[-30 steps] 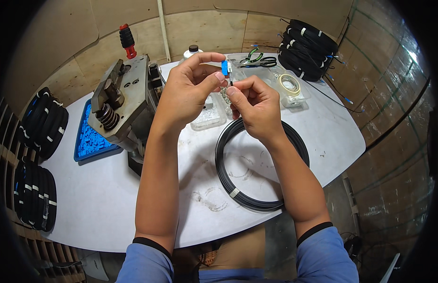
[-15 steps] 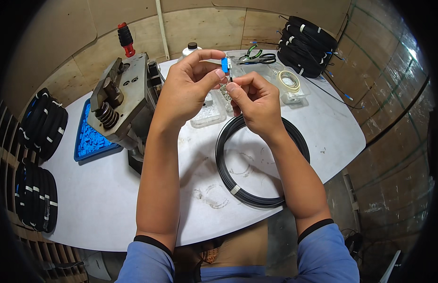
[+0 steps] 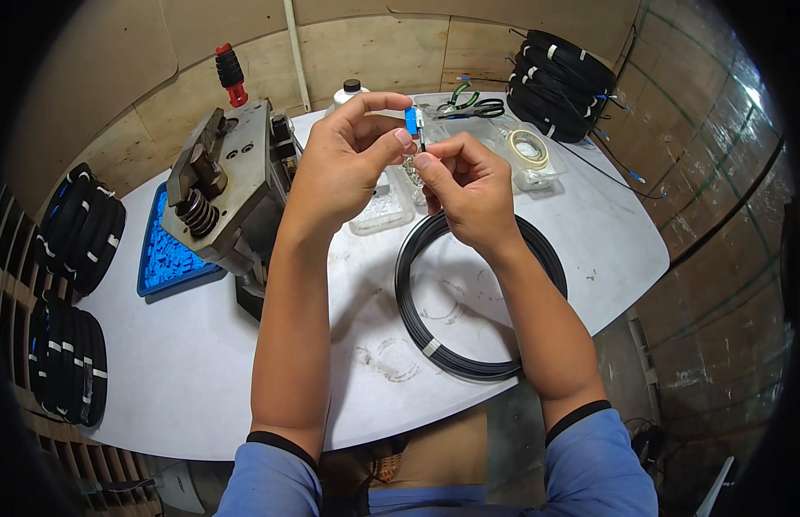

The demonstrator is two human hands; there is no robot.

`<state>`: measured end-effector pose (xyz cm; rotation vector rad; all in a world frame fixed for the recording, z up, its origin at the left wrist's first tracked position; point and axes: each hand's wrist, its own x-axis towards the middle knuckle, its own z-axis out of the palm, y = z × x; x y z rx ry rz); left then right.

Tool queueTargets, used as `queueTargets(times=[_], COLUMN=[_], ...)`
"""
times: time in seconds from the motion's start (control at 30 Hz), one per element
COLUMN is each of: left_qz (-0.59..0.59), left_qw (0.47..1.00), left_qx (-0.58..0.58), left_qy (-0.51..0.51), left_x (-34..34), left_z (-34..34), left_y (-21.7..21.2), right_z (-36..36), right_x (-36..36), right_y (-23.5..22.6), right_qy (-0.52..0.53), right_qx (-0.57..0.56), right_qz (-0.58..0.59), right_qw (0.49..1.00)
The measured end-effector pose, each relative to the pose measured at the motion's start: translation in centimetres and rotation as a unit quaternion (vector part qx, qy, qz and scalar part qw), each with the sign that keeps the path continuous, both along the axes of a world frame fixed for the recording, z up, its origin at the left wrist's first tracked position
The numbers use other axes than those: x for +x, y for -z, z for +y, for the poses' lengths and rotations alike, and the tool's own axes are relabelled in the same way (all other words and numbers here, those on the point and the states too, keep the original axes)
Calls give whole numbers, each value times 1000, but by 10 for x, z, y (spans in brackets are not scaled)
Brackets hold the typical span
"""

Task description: Assembling a wire harness by attaching a connector to a cable using a pressing machine.

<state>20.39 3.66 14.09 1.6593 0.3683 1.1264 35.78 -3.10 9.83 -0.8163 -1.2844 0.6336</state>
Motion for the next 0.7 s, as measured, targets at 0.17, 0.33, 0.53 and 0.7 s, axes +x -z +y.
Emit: queueTargets(times=[0.17,0.33,0.53,0.7], left_qz=[-10,-9,-8,-13], left_qw=[1000,1000,1000,1000], left_qx=[1,-3,-7,-10], left_qy=[-2,-4,-8,-7], left_x=[-1,-1,-2,-2], left_z=[2,2,-1,0], left_y=[1,0,-1,-1], right_z=[0,1,0,2], right_x=[-2,-1,-3,-3], right_y=[0,1,2,4], right_qy=[-5,3,6,-2], right_qx=[2,4,-7,-5], right_qz=[5,-4,-3,3], right_qw=[1000,1000,1000,1000])
